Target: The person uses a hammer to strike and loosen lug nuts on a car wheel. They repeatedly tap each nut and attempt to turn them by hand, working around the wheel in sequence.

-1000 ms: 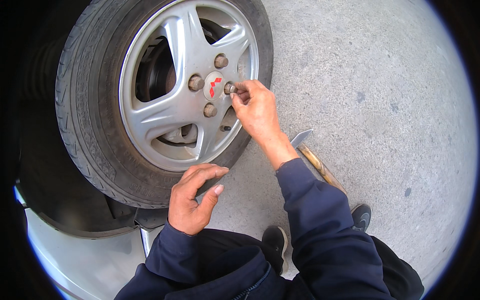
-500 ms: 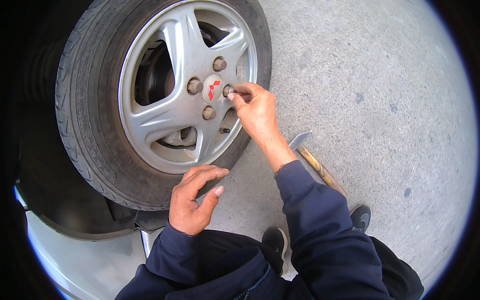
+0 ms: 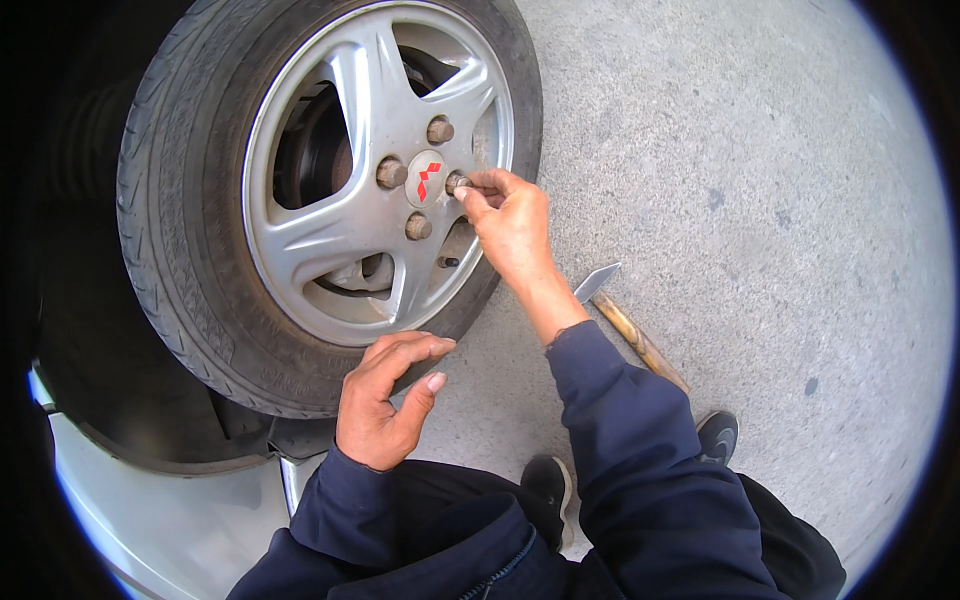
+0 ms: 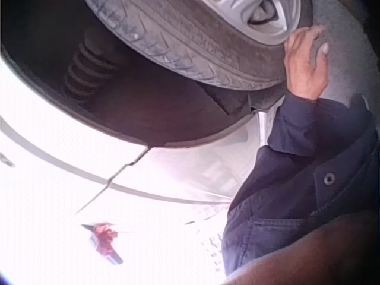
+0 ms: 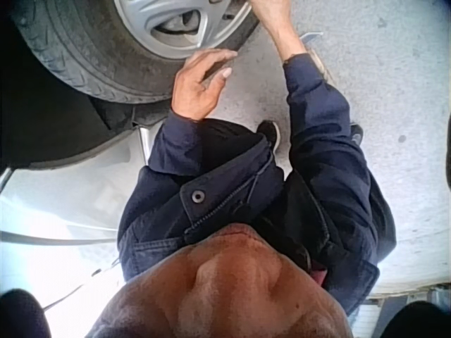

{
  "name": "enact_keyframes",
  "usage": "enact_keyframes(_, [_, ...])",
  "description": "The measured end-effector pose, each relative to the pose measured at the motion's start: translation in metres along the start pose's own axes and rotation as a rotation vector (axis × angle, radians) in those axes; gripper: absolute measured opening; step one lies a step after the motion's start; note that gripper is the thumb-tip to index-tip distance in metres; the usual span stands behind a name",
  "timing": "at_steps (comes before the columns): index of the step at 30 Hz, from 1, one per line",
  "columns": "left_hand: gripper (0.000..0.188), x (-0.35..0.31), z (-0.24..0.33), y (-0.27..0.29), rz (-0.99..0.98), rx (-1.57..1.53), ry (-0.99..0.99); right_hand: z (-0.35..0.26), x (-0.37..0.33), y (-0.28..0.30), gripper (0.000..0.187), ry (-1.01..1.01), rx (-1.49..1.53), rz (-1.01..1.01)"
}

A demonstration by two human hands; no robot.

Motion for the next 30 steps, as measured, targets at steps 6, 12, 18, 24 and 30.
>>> enact_keyframes(6, [0.031,-0.001,0.000,0.000,-0.002,0.003,0.005,-0.003,0.002,-0.002,0.029,0.064,-0.059,-0.084])
enact_keyframes(12, [0.031,0.000,-0.002,0.000,-0.001,0.003,0.007,-0.005,0.001,0.000,0.025,0.051,-0.050,-0.067])
enact_keyframes(18, [0.031,0.000,-0.002,-0.001,-0.006,-0.005,0.003,-0.003,-0.002,-0.001,0.024,-0.017,0.050,-0.022])
enact_keyframes(24, [0.031,0.003,-0.002,-0.003,-0.013,0.009,0.011,-0.010,0.001,0.000,0.025,0.125,-0.169,-0.034])
enact_keyframes(30, [0.038,0.008,-0.004,-0.005,-0.028,-0.034,0.031,-0.015,-0.010,0.003,0.026,0.042,-0.095,-0.062])
Point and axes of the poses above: each hand's wrist, its own x-axis towards the middle knuckle, its own y-axis out of the back of the hand, z = x × y, the point moved 8 cm from there along x, towards the middle knuckle, and after that the axes turned 11 degrees about y, right-handed, at the moved point
